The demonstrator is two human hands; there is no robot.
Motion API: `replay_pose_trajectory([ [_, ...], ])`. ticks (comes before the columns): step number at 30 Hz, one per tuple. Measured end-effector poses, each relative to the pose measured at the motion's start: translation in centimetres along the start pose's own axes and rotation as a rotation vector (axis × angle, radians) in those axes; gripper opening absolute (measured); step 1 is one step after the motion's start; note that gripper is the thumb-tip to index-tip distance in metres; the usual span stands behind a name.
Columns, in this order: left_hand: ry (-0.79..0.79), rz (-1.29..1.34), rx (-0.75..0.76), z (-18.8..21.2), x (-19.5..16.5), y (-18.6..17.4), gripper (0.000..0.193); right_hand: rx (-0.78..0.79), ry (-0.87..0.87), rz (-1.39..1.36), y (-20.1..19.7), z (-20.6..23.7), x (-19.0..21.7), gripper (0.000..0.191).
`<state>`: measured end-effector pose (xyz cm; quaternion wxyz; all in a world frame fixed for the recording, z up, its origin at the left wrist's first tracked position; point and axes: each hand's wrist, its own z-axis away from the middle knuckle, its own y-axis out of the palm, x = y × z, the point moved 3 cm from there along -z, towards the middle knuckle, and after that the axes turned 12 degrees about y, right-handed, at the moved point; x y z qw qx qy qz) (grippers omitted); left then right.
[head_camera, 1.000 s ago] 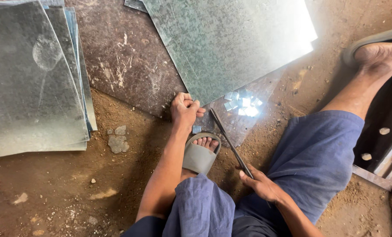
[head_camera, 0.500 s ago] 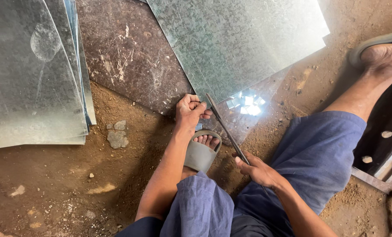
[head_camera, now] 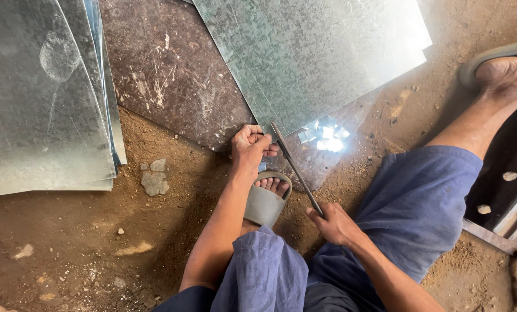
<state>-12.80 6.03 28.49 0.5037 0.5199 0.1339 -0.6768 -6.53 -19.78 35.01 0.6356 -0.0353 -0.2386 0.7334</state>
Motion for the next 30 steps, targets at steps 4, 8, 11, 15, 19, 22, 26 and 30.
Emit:
replay_pose_trajectory([
  [4,-0.021,0.006,-0.037,0.1,-0.4,0.1,0.008,-0.002,-0.046,-0.004,0.6,-0.5,-0.4,0.049],
  [8,-0.005,-0.074,-0.037,0.0,-0.7,-0.1,0.009,0.091,0.030,-0.048,0.7,-0.6,-0.6,0.053],
  [11,0.007,-0.030,0.001,0.0,-0.6,-0.2,0.009,0.221,0.057,-0.272,0.2,-0.4,0.2,0.039],
  [15,-0.012,-0.014,0.015,0.3,-0.1,-0.5,0.010,0.235,0.166,-0.341,-0.3,0.3,1.4,0.054],
  [19,-0.017,0.031,0.003,0.2,-0.2,-0.4,0.008,0.096,0.071,-0.025,-0.6,0.3,2.6,0.066],
  [22,-0.015,0.021,-0.006,0.4,-0.7,-0.4,0.009,0.106,0.033,-0.013,-0.1,0.0,2.6,0.065],
  [26,-0.022,0.023,-0.018,0.9,-1.3,-0.2,0.017,0.226,0.116,-0.222,0.2,0.2,0.4,0.066],
  [30,0.063,0.049,0.029,0.0,-1.8,-0.2,0.024,0.482,0.056,-0.594,1.6,2.9,-3.3,0.069],
])
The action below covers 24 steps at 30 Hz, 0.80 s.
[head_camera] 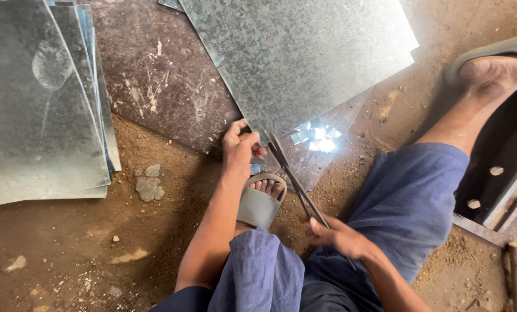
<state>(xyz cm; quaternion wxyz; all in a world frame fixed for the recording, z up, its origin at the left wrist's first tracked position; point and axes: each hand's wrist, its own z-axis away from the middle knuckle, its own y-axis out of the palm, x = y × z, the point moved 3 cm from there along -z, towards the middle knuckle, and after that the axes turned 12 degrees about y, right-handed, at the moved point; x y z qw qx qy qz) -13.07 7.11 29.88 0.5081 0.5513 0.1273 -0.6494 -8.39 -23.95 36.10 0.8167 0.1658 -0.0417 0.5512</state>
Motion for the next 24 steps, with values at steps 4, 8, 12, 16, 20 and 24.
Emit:
replay_pose_trajectory([
  [4,0.008,0.113,-0.028,-3.3,-0.4,0.1,0.021,-0.025,-0.047,-0.117,0.9,-0.4,-3.6,0.061],
  [8,-0.020,0.024,-0.121,-6.3,-2.5,1.0,0.032,-0.236,0.015,0.016,1.4,-3.1,-4.3,0.055],
  [12,0.304,-0.155,-0.274,-5.2,-5.9,0.8,0.043,-0.271,0.093,0.130,1.0,-4.2,-4.3,0.064],
  [16,0.182,-0.182,-0.550,-2.8,-4.2,1.2,0.040,-0.218,0.016,-0.228,1.5,-3.6,-4.8,0.052],
  [20,-0.162,0.530,-0.155,-1.4,1.4,4.9,0.029,-0.253,-0.209,-0.339,2.2,-3.3,-4.1,0.051],
  [24,-0.364,0.744,0.131,-0.9,5.0,7.5,0.018,-0.318,-0.337,-0.423,2.4,-2.5,-3.6,0.051],
])
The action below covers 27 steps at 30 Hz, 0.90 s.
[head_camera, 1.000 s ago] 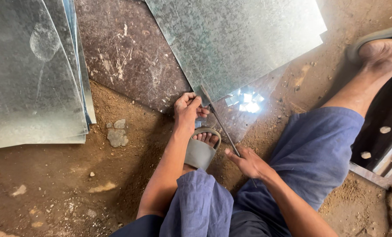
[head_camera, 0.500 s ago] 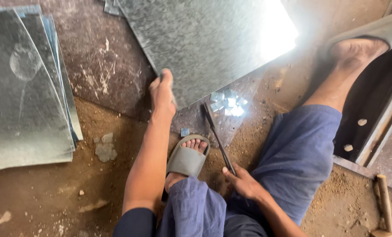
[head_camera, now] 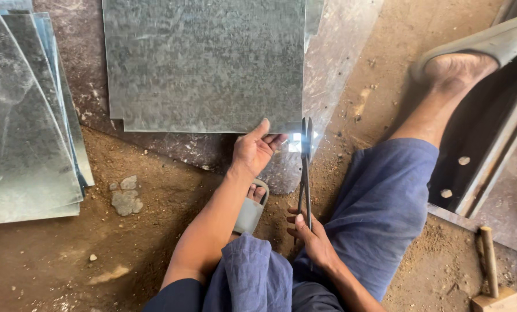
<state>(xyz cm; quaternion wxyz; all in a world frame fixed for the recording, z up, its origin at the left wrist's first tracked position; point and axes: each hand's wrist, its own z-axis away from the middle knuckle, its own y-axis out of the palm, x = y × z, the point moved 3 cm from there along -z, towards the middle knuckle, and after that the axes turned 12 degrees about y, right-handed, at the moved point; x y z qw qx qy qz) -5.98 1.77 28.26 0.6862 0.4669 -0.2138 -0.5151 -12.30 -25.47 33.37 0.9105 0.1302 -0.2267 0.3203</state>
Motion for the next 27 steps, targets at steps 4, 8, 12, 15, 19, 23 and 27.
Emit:
replay_pose_trajectory([
  [4,-0.021,-0.084,0.054,-1.1,1.4,-0.2,0.018,-0.087,-0.023,0.044,0.3,0.6,-0.4,0.049],
  [8,0.018,-0.145,0.078,-1.7,1.9,-0.4,0.019,-0.130,-0.011,0.090,0.8,-0.4,-0.5,0.046],
  [12,0.031,-0.152,0.070,-1.9,2.0,-0.8,0.021,-0.215,-0.006,0.245,0.8,-1.7,0.9,0.047],
  [15,0.045,-0.180,0.056,-2.0,1.9,-1.0,0.020,-0.224,-0.003,0.255,0.8,-1.9,2.1,0.049],
  [19,0.032,-0.186,0.058,-1.8,1.8,-0.8,0.021,-0.191,-0.020,0.204,1.1,-1.5,3.0,0.052],
  [23,0.062,-0.190,0.077,-1.5,1.7,-0.2,0.020,-0.294,0.004,0.380,0.9,-1.3,3.8,0.046],
  [27,0.068,-0.200,0.073,-1.4,1.6,0.0,0.020,-0.447,-0.066,0.650,0.9,-1.4,4.7,0.047],
])
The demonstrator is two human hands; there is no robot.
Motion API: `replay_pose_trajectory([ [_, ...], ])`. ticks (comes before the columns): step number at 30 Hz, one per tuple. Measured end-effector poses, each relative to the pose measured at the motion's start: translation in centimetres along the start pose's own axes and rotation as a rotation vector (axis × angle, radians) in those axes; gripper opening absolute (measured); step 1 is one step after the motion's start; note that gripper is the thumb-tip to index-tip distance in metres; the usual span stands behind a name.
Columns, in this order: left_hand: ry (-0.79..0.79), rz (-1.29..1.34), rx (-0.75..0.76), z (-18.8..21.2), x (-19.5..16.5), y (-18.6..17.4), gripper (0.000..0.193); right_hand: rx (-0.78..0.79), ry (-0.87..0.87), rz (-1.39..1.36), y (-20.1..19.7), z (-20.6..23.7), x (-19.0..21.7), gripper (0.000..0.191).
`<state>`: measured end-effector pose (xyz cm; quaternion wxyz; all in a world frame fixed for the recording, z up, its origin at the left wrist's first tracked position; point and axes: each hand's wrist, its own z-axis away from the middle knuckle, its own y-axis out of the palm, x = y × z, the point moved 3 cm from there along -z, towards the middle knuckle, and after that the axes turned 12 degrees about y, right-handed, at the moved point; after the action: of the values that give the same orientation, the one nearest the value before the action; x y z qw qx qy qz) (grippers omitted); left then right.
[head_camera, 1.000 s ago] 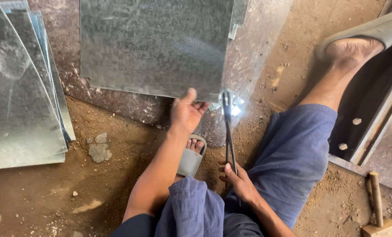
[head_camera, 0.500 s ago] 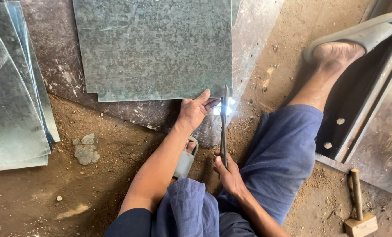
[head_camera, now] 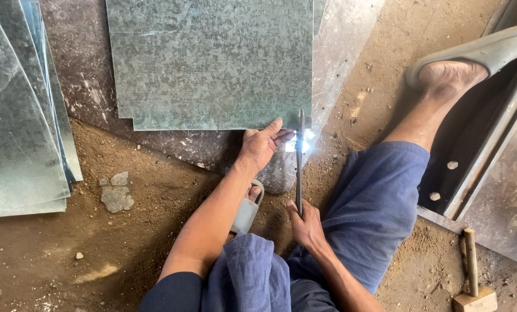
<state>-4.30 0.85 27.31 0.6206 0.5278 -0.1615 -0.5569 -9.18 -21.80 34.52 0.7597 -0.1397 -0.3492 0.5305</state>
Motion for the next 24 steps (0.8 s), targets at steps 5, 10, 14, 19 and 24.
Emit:
replay_pose_trajectory([
  [5,-0.001,0.005,-0.013,-0.1,0.2,-0.4,0.018,-0.022,0.008,0.008,0.2,0.3,0.0,0.050],
  [10,-0.025,-0.055,-0.042,-0.1,-0.1,-0.5,0.018,0.084,-0.042,-0.306,-0.1,0.2,1.5,0.036],
  [14,-0.003,-0.020,-0.032,0.7,-0.4,-0.2,0.016,0.038,-0.073,-0.191,-0.9,0.1,2.7,0.043],
  [19,-0.011,-0.092,-0.035,0.9,-0.3,-0.3,0.015,-0.159,0.057,0.301,-1.9,-0.3,2.4,0.056],
  [24,0.024,-0.102,-0.022,0.9,0.0,-0.4,0.017,-0.129,-0.074,0.340,-2.4,-0.4,1.0,0.052],
])
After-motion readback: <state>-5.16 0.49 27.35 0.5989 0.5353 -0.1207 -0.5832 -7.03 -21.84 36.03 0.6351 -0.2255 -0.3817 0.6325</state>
